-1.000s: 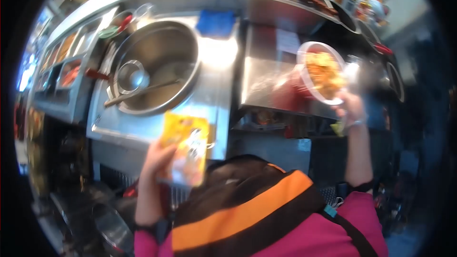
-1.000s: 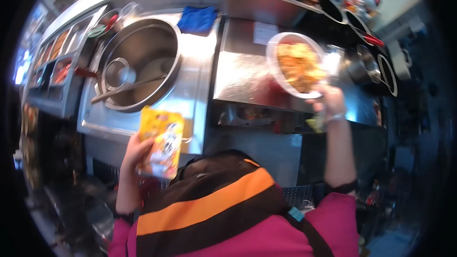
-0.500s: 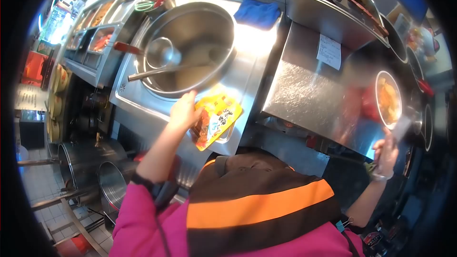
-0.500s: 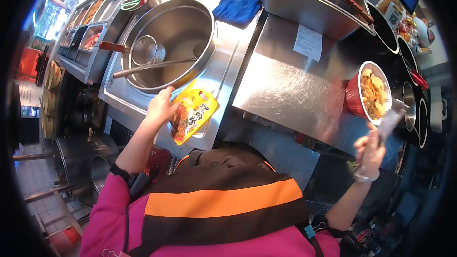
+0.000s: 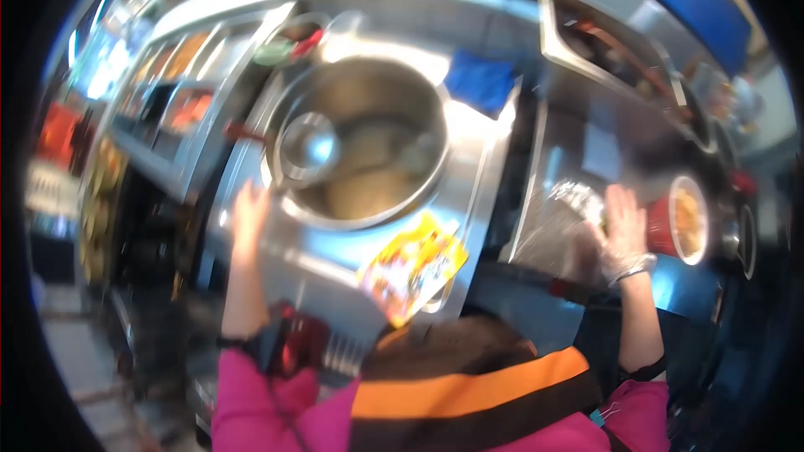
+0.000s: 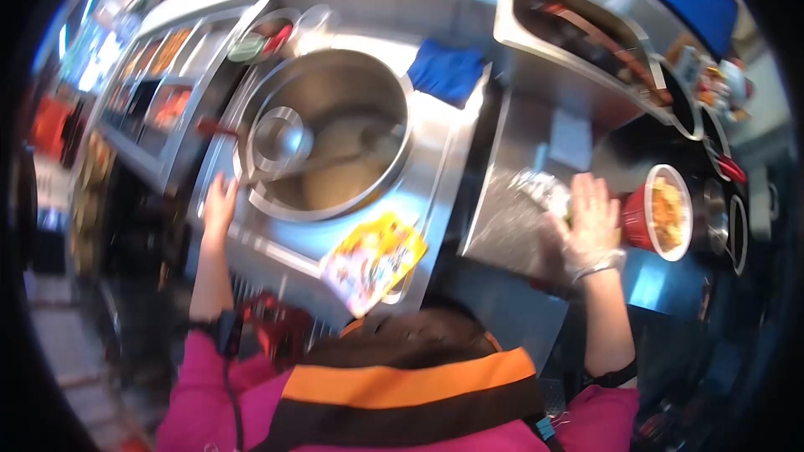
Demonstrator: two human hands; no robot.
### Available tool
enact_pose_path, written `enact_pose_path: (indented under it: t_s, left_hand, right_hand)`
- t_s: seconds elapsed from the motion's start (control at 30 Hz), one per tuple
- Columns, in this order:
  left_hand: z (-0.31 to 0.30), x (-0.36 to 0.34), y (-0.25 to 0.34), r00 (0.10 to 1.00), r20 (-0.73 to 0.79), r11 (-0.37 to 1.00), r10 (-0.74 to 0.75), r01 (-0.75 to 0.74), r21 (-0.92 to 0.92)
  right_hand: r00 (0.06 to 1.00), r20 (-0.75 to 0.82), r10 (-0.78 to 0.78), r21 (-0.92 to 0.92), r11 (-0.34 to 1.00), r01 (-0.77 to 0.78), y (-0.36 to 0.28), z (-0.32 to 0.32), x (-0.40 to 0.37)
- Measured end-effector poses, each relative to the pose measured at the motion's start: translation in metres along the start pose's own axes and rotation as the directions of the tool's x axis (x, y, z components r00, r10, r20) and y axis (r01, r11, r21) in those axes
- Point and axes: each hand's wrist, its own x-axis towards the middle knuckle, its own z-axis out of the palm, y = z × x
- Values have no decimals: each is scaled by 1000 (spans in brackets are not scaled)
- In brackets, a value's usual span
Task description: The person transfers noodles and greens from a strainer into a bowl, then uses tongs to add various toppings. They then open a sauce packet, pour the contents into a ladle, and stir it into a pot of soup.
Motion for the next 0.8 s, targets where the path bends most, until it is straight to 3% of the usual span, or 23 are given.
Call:
enact_pose_path:
  t_s: [0.03, 0.07, 0.1, 0.13, 0.2, 0.23, 0.27, 0.3, 0.33, 0.4, 0.43, 0.47, 0.53, 0.57, 0.6, 0.7, 0.73, 0.8]
  left_hand:
    - [18, 14, -26, 998, 58, 993, -21, 27, -114]
    - [29, 17, -31, 989, 61, 959, -136, 147, -242]
    - [34, 22, -35, 989, 57, 933, -136, 148, -327]
    - [42, 25, -42, 997, -2, 925, -75, 68, -373]
    - [41, 22, -32, 997, 61, 856, -46, 71, -512]
    - [30, 18, -15, 997, 65, 854, -31, 60, -517]
    - [16, 8, 9, 966, 240, 801, -93, 216, -558]
    - [7, 0, 24, 899, 412, 736, -146, 377, -562]
    - [5, -2, 29, 900, 412, 738, -146, 376, -560]
    - [1, -3, 40, 835, 530, 644, -150, 489, -588]
    - [-15, -10, 58, 779, 611, 523, -137, 581, -623]
    - [-17, -10, 60, 783, 604, 516, -148, 582, -628]
    - [-24, -13, 65, 589, 801, 310, 109, 745, -591]
    - [-24, -17, 73, 535, 843, 244, 56, 811, -531]
    - [-21, -21, 80, 502, 865, 115, 22, 858, -501]
    - [-3, -24, 92, 495, 869, 6, 5, 869, -495]
    - [9, -21, 87, 466, 881, -63, 83, 885, -462]
    - [24, -16, 84, 442, 883, -132, 159, 896, -424]
  right_hand:
    - [1000, -17, -9, 134, 991, 11, 1, -18, 8]
    - [999, -34, -25, 268, 963, 33, -2, -38, 15]
    - [997, -82, -1, 389, 921, 33, -4, -60, 23]
    - [979, -201, -25, 374, 922, 100, 0, -77, 33]
    - [860, -438, -262, 115, 932, 342, 24, -99, 63]
    - [894, -426, -140, 231, 939, 257, 31, -111, 77]
    - [914, -405, -21, 343, 923, 173, 38, -121, 94]
    - [894, -444, -56, 258, 948, 187, 58, -111, 113]
    - [872, -480, -93, 175, 964, 200, 80, -91, 132]
    - [953, -274, 132, 261, 964, -59, 103, -69, 169]
    - [968, -122, 221, 191, 962, -196, 97, -76, 178]
    - [949, 26, 313, 100, 944, -314, 90, -83, 188]
    - [941, 63, 333, 75, 939, -337, 95, -77, 202]
    - [931, 142, 336, 107, 930, -352, 102, -73, 211]
    - [916, 221, 334, 136, 920, -368, 108, -69, 220]
    - [868, 398, 297, 516, 710, -479, 115, -79, 229]
    - [853, 436, 287, 596, 617, -513, 112, -92, 227]
    - [931, 308, 196, 376, 874, -308, 108, -126, 220]
